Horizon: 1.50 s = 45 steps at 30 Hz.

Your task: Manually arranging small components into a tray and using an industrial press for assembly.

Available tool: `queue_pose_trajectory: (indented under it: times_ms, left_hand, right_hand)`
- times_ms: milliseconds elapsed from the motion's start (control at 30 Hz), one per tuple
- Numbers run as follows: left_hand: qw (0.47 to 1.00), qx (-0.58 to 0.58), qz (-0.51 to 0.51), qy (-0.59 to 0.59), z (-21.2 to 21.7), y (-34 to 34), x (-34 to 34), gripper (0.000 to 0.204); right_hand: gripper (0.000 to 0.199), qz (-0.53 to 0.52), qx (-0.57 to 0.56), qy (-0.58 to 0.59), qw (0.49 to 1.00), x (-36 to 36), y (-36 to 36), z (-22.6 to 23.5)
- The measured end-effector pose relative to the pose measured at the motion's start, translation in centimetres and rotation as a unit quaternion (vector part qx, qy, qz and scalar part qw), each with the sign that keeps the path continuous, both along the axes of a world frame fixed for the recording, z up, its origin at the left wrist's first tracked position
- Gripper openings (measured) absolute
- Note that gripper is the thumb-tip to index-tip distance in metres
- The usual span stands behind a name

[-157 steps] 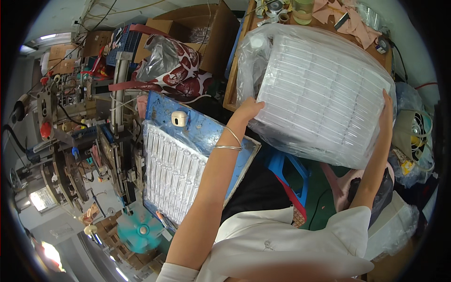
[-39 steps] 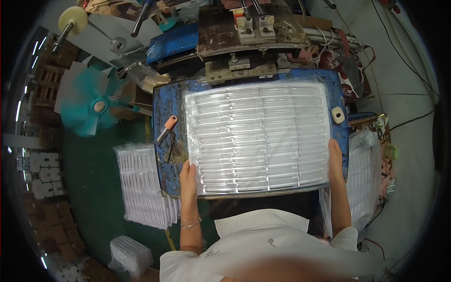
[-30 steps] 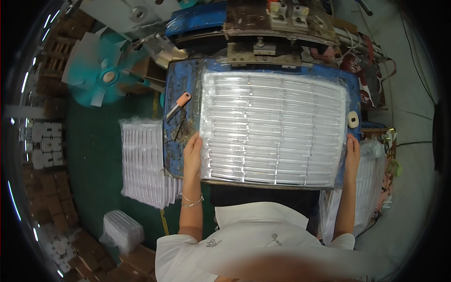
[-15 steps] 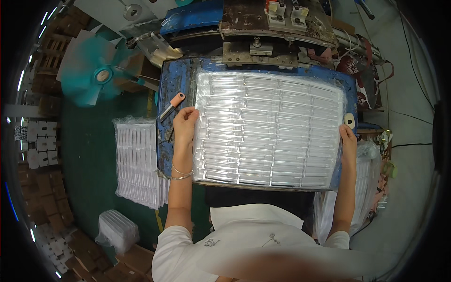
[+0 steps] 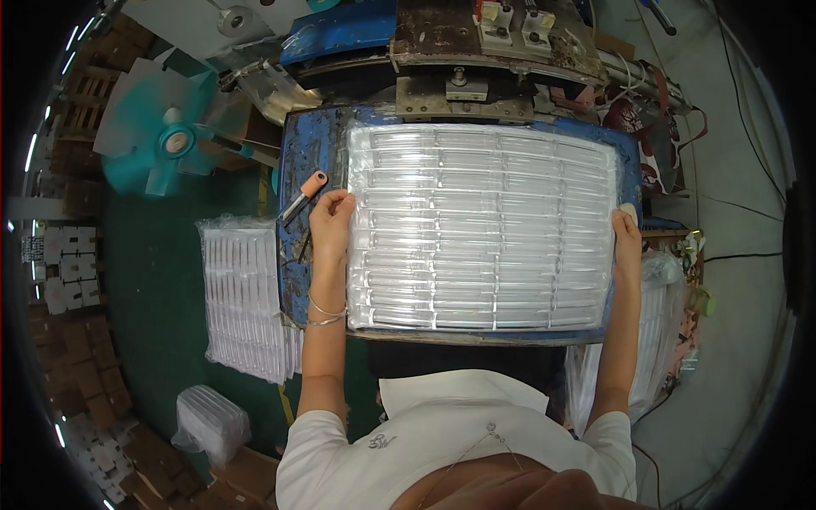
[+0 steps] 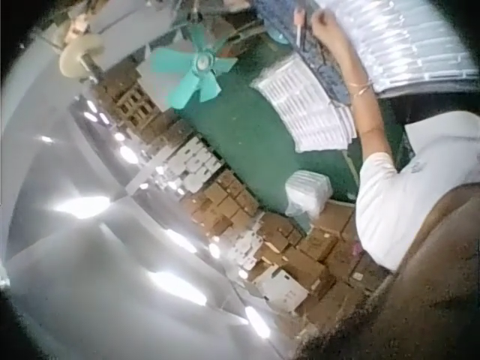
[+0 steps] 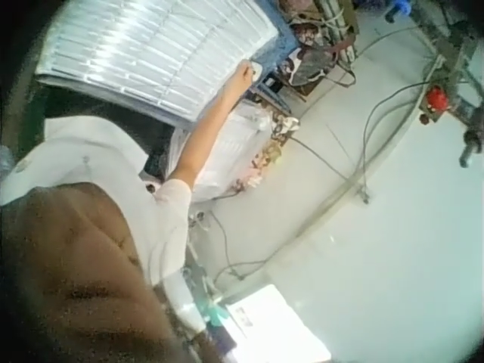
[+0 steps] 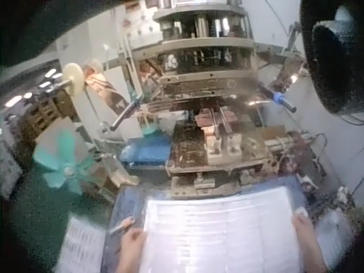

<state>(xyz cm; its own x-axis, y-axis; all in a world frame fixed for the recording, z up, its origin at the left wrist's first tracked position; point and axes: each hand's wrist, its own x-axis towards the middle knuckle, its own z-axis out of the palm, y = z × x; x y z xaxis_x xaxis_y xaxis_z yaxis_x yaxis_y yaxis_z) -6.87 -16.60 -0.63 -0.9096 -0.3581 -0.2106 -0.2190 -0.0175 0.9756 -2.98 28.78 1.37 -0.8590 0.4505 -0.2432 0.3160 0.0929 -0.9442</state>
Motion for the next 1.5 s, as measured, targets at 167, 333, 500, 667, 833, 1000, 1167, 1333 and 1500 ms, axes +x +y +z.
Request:
queue_pose_trajectory:
  times_ms: [167, 333, 500, 667, 833, 1000, 1167, 1333, 1500]
  left_hand:
    - [1.000, 0.004, -0.003, 0.020, -0.7, 0.3, -0.7, 0.012]
    - [0.999, 0.020, -0.023, 0.031, -0.7, 0.3, -0.7, 0.015]
    - [0.999, 0.038, -0.008, 0.035, -1.8, -0.1, -0.1, 0.020]
    - [0.996, 0.078, -0.037, 0.005, -1.4, 0.6, 0.5, 0.023]
    - [0.996, 0.083, -0.026, 0.014, -1.5, 0.4, 0.3, 0.023]
    - [0.998, 0.064, -0.007, -0.027, -0.9, 0.4, -0.2, 0.024]
    - [0.999, 0.040, -0.004, -0.032, -0.1, 1.0, -0.2, 0.024]
    - [0.999, -0.033, -0.006, -0.011, -0.6, 1.1, -0.6, 0.024]
    - [0.998, -0.049, -0.039, 0.002, -0.3, 1.8, -1.0, 0.023]
  right_hand:
    - [0.027, 0.002, -0.040, 0.003, 0.999, 0.1, 0.3, -0.5]
    - [0.030, -0.046, -0.064, 0.008, 0.997, -0.2, -0.7, -0.3]
    - [0.034, -0.060, -0.060, -0.008, 0.996, 0.0, -1.4, 0.1]
    - [0.026, -0.029, -0.028, -0.009, 0.999, 0.4, 0.4, -1.3]
    - [0.021, 0.018, -0.031, 0.005, 0.999, -0.8, 1.4, -1.9]
    - [0.022, 0.050, 0.043, -0.024, 0.998, -1.4, 0.8, 0.2]
    - [0.027, -0.016, 0.409, 0.192, 0.892, -3.9, -5.4, 5.8]
    - [0.021, 0.265, 0.347, 0.155, 0.886, -8.6, -19.2, 8.8]
    - [0.022, 0.318, 0.534, 0.292, 0.727, -12.7, -26.6, 6.7]
